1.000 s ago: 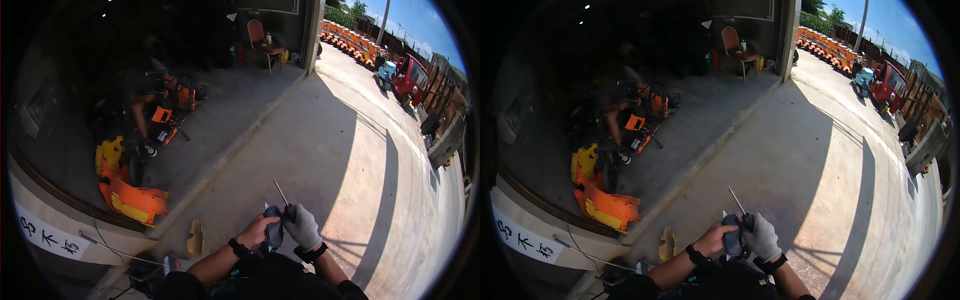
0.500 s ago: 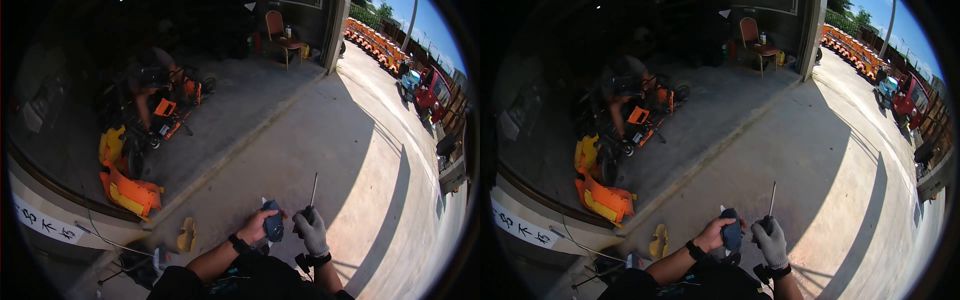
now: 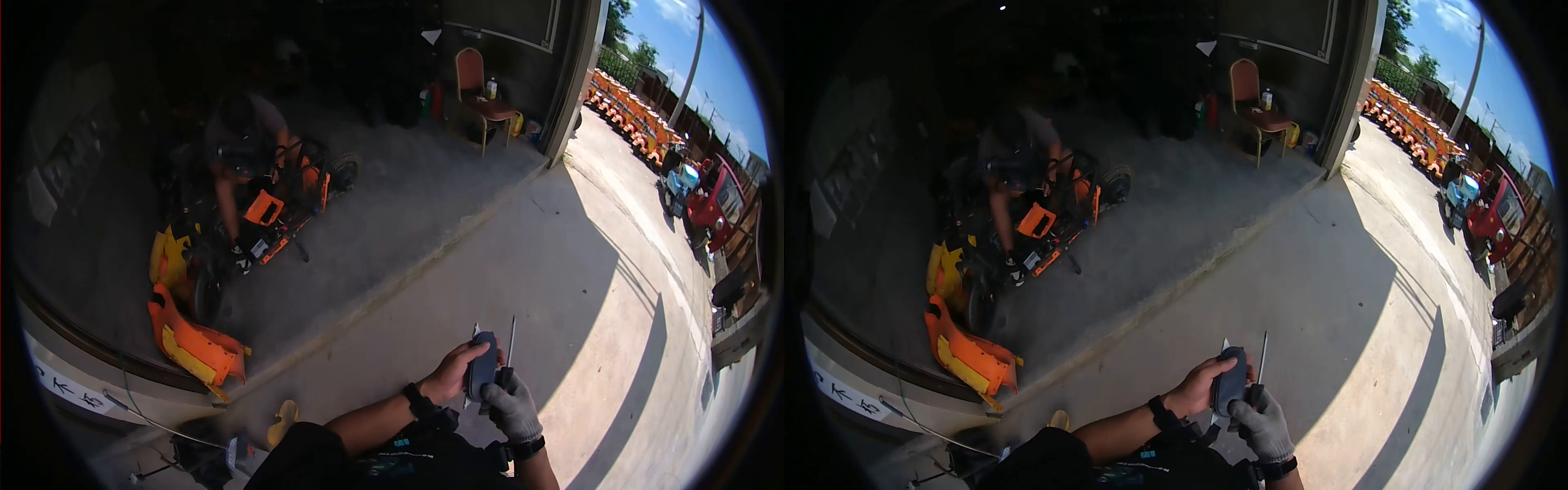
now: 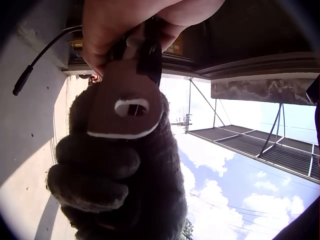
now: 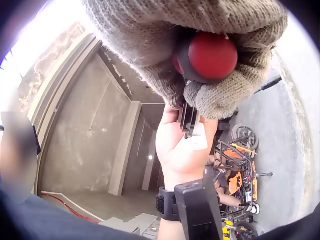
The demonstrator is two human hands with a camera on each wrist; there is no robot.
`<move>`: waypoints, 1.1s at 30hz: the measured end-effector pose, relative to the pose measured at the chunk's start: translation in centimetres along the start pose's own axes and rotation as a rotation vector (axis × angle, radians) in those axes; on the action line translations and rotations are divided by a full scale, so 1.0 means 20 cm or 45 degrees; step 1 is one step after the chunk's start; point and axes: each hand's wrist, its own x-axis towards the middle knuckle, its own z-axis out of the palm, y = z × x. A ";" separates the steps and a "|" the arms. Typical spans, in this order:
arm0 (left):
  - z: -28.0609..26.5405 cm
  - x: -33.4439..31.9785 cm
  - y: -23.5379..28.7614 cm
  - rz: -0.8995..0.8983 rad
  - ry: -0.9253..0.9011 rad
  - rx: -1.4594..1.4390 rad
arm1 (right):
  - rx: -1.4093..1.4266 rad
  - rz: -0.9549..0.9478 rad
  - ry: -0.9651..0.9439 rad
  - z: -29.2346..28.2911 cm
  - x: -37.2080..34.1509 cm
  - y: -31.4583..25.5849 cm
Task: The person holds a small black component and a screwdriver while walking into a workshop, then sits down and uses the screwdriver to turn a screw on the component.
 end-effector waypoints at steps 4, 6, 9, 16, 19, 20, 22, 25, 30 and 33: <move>-0.03 0.16 0.18 -0.047 -0.026 -0.242 | 0.114 -0.040 -0.090 0.01 0.22 -0.13; -0.07 0.22 0.23 -0.031 0.023 -0.283 | 0.081 -0.009 -0.115 0.03 0.31 -0.19; -0.13 0.31 0.29 -0.051 0.044 -0.332 | 0.009 -0.019 -0.157 0.01 0.44 -0.24; -0.25 0.59 0.37 0.040 0.085 -0.415 | -0.092 -0.005 -0.299 -0.17 0.80 -0.39; -0.28 0.77 0.40 0.178 0.338 -0.331 | -0.092 0.003 -0.247 -0.35 0.97 -0.51; -0.28 0.84 0.41 0.228 0.299 -0.314 | -0.110 0.061 -0.215 -0.43 1.02 -0.55; -0.25 0.98 0.44 0.274 0.272 -0.367 | -0.184 0.024 -0.313 -0.63 1.18 -0.60; -0.18 1.20 0.45 0.336 0.295 -0.368 | -0.463 -0.070 -0.393 -0.87 1.34 -0.78; -0.10 1.55 0.47 0.481 0.336 -0.292 | -0.588 -0.285 -0.128 -1.13 1.44 -1.17; -0.07 1.68 0.46 0.512 0.415 -0.298 | -0.413 -0.304 -0.150 -1.33 1.59 -1.18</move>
